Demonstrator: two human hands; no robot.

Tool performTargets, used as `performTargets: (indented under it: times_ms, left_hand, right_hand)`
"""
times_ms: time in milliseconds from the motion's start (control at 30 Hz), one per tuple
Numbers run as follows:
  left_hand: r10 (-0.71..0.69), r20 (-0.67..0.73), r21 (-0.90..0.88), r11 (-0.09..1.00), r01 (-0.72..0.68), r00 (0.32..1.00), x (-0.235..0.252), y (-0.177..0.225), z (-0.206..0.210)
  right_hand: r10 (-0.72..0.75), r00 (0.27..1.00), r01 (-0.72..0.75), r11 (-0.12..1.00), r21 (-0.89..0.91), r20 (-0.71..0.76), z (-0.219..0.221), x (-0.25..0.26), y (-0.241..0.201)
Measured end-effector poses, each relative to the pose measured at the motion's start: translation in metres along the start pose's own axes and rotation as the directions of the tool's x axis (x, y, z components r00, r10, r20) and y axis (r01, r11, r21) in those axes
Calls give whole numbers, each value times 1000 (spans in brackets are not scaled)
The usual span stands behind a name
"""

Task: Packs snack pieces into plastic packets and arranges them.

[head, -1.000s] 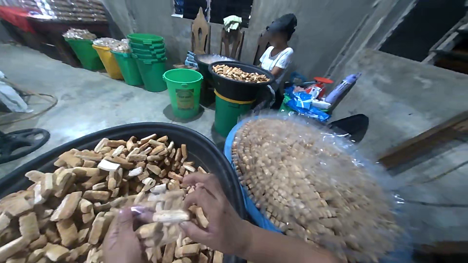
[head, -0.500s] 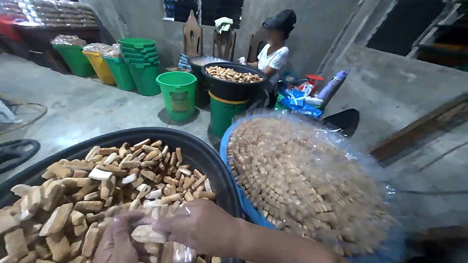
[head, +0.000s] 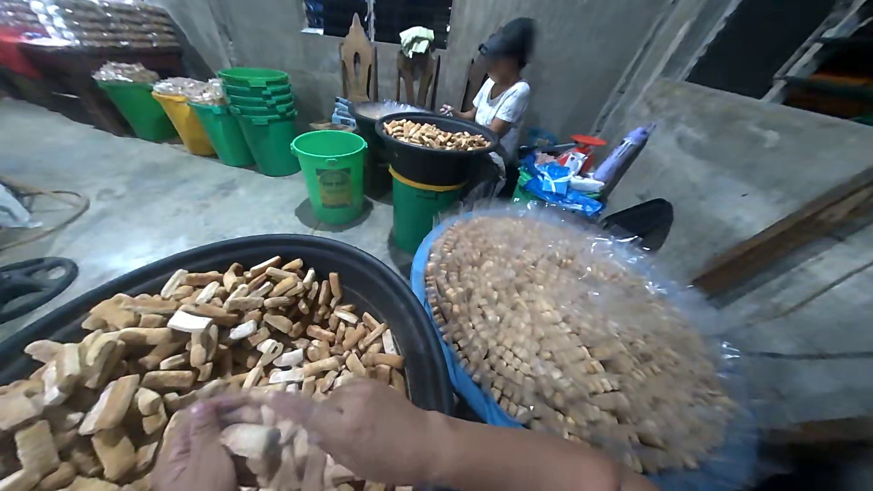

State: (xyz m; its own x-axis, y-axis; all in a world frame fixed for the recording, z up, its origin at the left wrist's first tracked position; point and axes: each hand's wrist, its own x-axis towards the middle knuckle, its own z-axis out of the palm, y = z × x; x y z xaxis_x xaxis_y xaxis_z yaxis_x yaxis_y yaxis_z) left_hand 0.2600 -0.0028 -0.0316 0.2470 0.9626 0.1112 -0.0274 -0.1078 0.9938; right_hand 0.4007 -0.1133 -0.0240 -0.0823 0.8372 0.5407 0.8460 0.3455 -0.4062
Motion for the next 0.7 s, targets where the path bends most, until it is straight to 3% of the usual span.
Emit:
performTargets:
  times_ms: [100, 200, 300, 400, 533, 633, 700]
  left_hand:
    - [-34, -154, 55, 998, 43, 988, 20, -3, -22]
    - [-96, -344, 82, 988, 131, 934, 23, 5, -40]
    - [-128, -392, 30, 988, 151, 911, 32, 2, -52]
    - [-169, -404, -31, 985, 171, 899, 36, -4, -51]
    - [-248, -388, -121, 969, 217, 888, 36, -4, -46]
    - [-258, -383, -122, 966, 229, 887, 37, -3, -45]
    - [-254, -380, -92, 967, 236, 889, 37, -2, -43]
  right_hand:
    - [171, 983, -171, 985, 3, -66, -26, -4, 6]
    - [403, 909, -410, 911, -44, -109, -68, -16, 35]
    - [408, 901, -428, 891, -152, -147, -89, -25, 80]
    - [496, 855, -457, 858, -233, 149, -94, -15, 90]
    - [533, 640, -400, 846, -352, 554, -67, 18, 85]
    - [520, 495, -354, 852, -385, 696, -30, 42, 97]
    - [558, 432, -349, 828, -438, 709, 0, 53, 109]
